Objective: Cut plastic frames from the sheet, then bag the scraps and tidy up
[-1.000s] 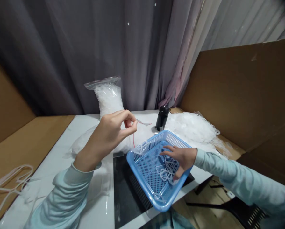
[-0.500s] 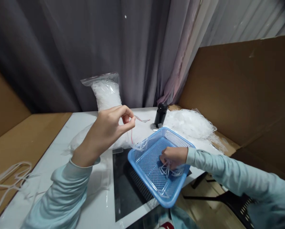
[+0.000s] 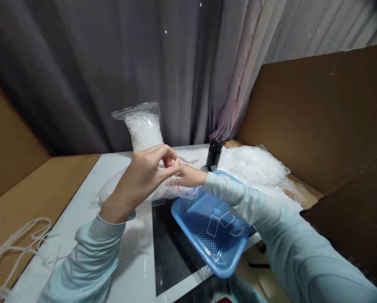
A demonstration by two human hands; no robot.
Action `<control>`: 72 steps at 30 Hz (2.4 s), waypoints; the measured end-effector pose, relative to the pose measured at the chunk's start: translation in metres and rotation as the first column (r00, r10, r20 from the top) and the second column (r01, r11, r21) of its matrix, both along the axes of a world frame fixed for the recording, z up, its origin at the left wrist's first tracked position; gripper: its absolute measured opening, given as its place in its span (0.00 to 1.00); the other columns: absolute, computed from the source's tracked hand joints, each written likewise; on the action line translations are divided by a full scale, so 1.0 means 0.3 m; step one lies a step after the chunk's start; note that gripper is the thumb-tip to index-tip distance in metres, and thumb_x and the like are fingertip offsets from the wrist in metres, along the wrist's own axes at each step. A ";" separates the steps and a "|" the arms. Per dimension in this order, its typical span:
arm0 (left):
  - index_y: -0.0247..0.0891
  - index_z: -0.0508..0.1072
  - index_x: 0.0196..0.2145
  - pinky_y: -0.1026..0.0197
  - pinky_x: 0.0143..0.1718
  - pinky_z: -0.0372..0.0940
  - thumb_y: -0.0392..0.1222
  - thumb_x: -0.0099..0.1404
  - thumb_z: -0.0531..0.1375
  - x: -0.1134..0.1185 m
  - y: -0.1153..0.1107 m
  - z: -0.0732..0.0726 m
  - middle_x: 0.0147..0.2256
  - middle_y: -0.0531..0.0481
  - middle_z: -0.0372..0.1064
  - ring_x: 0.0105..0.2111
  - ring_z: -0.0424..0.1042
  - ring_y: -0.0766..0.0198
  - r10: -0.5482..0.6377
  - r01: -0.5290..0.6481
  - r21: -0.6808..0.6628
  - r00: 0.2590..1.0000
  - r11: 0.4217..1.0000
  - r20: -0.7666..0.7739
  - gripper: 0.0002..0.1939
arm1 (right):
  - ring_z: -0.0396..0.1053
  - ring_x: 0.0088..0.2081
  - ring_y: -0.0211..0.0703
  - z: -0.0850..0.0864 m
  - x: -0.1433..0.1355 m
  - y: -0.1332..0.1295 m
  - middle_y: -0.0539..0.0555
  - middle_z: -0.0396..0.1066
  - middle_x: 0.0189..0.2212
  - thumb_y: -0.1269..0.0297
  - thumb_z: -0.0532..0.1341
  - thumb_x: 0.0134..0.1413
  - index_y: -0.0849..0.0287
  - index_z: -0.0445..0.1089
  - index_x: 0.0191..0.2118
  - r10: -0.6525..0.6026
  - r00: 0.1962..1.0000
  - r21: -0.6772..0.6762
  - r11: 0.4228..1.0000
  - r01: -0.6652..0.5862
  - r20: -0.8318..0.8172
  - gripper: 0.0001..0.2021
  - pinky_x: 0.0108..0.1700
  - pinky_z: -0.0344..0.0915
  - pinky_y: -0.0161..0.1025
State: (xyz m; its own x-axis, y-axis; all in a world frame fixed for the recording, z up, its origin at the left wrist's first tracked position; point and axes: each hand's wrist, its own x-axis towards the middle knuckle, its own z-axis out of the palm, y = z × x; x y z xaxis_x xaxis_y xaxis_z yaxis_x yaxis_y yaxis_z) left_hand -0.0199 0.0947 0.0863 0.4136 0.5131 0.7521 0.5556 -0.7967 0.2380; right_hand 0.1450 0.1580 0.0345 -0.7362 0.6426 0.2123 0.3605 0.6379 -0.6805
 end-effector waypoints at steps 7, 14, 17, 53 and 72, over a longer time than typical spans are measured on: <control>0.38 0.70 0.30 0.66 0.30 0.61 0.36 0.63 0.59 0.005 0.006 -0.011 0.26 0.56 0.69 0.26 0.67 0.69 0.017 -0.017 0.004 1.000 1.000 -0.002 0.03 | 0.69 0.29 0.35 0.027 0.353 -0.207 0.50 0.74 0.30 0.60 0.70 0.47 0.61 0.73 0.33 0.087 0.801 -0.161 0.987 0.012 0.593 0.11 0.32 0.66 0.33; 0.40 0.70 0.30 0.65 0.30 0.60 0.37 0.62 0.59 0.005 0.011 -0.015 0.26 0.56 0.68 0.26 0.67 0.68 0.024 -0.024 0.017 1.000 1.000 -0.002 0.03 | 0.49 0.12 0.30 -0.105 0.432 -0.282 0.42 0.53 0.07 0.70 0.72 0.36 0.56 0.59 0.11 0.083 0.653 -0.182 0.980 0.085 0.753 0.19 0.16 0.48 0.33; 0.41 0.70 0.30 0.64 0.29 0.60 0.38 0.62 0.59 0.007 0.007 -0.013 0.26 0.56 0.69 0.25 0.67 0.67 0.046 -0.046 0.020 0.999 0.999 0.005 0.03 | 0.50 0.12 0.30 -0.145 0.413 -0.268 0.39 0.52 0.07 0.78 0.71 0.27 0.56 0.59 0.12 0.134 0.651 -0.244 0.966 0.081 0.747 0.19 0.16 0.48 0.32; 0.36 0.74 0.31 0.65 0.28 0.55 0.36 0.62 0.62 0.034 -0.022 -0.003 0.27 0.55 0.70 0.26 0.66 0.71 0.130 -0.129 -0.047 0.991 0.991 0.022 0.03 | 0.63 0.30 0.36 -0.133 0.370 -0.385 0.50 0.70 0.33 0.74 0.68 0.48 0.60 0.70 0.32 0.295 0.786 -0.209 0.954 -0.214 0.543 0.07 0.31 0.56 0.33; 0.37 0.74 0.28 0.64 0.27 0.54 0.45 0.63 0.61 0.018 0.028 -0.023 0.24 0.57 0.68 0.23 0.64 0.72 0.040 -0.042 0.051 0.998 0.998 0.041 0.10 | 0.63 0.49 0.55 -0.165 0.431 -0.455 0.66 0.58 0.53 0.56 0.70 0.46 0.67 0.58 0.57 -0.063 0.752 0.033 0.998 0.055 0.656 0.36 0.50 0.67 0.51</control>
